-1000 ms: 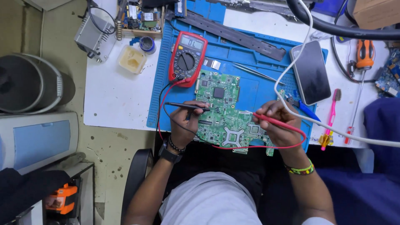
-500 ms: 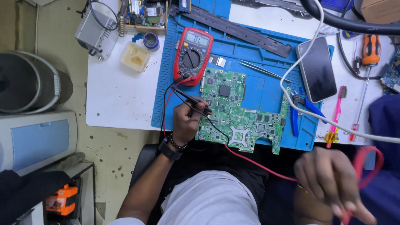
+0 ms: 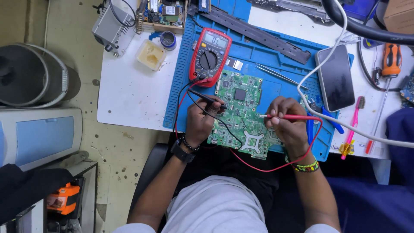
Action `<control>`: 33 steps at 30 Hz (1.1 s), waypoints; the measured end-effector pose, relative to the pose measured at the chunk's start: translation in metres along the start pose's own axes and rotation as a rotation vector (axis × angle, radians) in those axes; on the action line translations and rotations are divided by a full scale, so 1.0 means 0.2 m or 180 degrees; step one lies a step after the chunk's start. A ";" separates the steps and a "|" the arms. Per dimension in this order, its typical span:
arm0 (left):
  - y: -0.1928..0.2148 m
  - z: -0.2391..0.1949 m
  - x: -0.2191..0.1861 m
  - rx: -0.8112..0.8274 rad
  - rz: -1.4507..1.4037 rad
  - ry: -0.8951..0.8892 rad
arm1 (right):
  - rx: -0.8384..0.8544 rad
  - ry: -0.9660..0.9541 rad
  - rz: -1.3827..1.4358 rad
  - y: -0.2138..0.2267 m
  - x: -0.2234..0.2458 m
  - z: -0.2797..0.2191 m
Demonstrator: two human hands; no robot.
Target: The person uses a multimeter to test various points on a green circuit board. They hold the black probe in one hand and the red probe in the other, touching different components on the board while observing the digital display.
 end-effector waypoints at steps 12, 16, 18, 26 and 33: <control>0.02 0.03 -0.08 0.0135 0.0210 0.0069 | -0.0987 -0.0326 -0.1615 -0.01 -0.06 0.02; 0.03 0.07 -0.06 0.0324 0.0253 0.0047 | -0.0971 -0.0352 -0.1785 -0.06 -0.05 0.01; 0.02 0.06 -0.05 0.0296 0.0338 0.0118 | -0.1042 -0.0548 -0.1925 -0.09 -0.03 0.00; 0.01 0.05 -0.08 0.0316 0.0466 -0.0023 | -0.0782 -0.0157 -0.2364 -0.06 0.01 0.00; 0.00 0.05 -0.08 0.0292 0.0600 -0.0036 | -0.0850 0.0065 -0.2716 0.01 0.02 -0.05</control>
Point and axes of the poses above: each hand's wrist, its own z-axis towards the middle knuckle, its own y-axis out of the back of the hand, x = y × z, the point moved 1 cm from there along z, towards the middle knuckle, and after that the axes turned 13 degrees about z, right-handed, at the moved point
